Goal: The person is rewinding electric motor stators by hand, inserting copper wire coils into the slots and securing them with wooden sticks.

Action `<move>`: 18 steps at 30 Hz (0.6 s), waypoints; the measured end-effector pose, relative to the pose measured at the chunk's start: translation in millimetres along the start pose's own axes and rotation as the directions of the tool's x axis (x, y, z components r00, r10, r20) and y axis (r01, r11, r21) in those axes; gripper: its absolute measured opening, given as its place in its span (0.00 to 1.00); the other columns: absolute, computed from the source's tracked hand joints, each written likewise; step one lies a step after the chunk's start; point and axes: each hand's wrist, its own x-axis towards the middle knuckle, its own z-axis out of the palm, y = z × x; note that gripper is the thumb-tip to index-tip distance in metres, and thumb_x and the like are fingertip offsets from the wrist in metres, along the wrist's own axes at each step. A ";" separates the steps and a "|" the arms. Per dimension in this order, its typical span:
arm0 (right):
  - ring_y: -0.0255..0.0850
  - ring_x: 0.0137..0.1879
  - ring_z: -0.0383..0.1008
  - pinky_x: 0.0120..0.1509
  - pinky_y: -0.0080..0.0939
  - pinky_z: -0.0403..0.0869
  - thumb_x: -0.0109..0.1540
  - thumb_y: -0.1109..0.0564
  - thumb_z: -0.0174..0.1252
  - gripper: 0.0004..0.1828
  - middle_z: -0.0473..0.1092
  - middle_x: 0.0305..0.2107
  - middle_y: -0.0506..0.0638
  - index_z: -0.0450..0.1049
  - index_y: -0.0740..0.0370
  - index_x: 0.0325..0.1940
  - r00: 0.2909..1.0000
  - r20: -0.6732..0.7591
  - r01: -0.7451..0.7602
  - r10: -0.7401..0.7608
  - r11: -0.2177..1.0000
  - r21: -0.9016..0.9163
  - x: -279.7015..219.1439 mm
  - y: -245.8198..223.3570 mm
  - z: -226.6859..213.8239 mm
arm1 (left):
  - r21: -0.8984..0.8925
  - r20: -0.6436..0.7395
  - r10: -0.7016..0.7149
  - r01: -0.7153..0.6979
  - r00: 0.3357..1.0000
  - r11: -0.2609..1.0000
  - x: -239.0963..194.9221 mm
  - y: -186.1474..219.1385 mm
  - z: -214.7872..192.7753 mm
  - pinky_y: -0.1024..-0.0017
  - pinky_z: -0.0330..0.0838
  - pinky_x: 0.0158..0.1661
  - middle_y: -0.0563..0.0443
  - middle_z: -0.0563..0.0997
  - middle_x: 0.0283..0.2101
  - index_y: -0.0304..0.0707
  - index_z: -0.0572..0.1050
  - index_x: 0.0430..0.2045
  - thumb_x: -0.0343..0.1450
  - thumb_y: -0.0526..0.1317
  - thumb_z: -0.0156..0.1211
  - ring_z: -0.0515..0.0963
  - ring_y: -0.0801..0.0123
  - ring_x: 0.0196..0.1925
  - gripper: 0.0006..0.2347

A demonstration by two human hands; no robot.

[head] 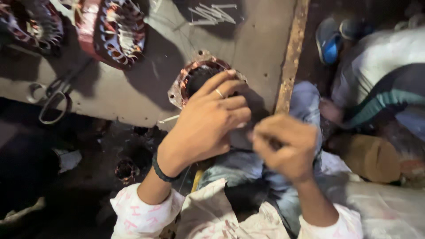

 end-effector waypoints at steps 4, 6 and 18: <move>0.48 0.34 0.75 0.38 0.43 0.72 0.51 0.64 0.70 0.11 0.73 0.28 0.56 0.72 0.66 0.27 0.988 0.081 0.136 -0.129 0.987 -0.088 -0.5 4.7 5.2 | 0.024 -0.022 -0.008 0.008 1.000 1.000 -0.8 3.6 2.6 0.53 0.53 0.73 0.49 0.78 0.38 0.36 0.75 0.26 0.54 0.35 0.64 0.72 0.51 0.62 0.11; 0.42 0.32 0.77 0.37 0.38 0.74 0.53 0.65 0.67 0.05 0.75 0.28 0.52 0.76 0.64 0.30 0.997 0.063 0.030 -0.035 0.997 0.074 -0.3 4.0 -2.6 | 0.002 -0.014 -0.018 0.018 1.000 1.000 0.7 2.7 0.6 0.53 0.53 0.72 0.50 0.79 0.38 0.37 0.75 0.26 0.54 0.34 0.63 0.73 0.53 0.61 0.10; 0.37 0.30 0.76 0.33 0.35 0.72 0.51 0.65 0.69 0.08 0.75 0.29 0.50 0.78 0.65 0.33 0.998 0.064 0.015 -0.018 0.999 0.048 -6.4 6.5 -0.4 | 0.047 -0.009 -0.026 0.027 1.000 0.999 0.6 5.5 4.3 0.54 0.54 0.71 0.51 0.79 0.37 0.39 0.75 0.25 0.53 0.35 0.62 0.73 0.54 0.61 0.10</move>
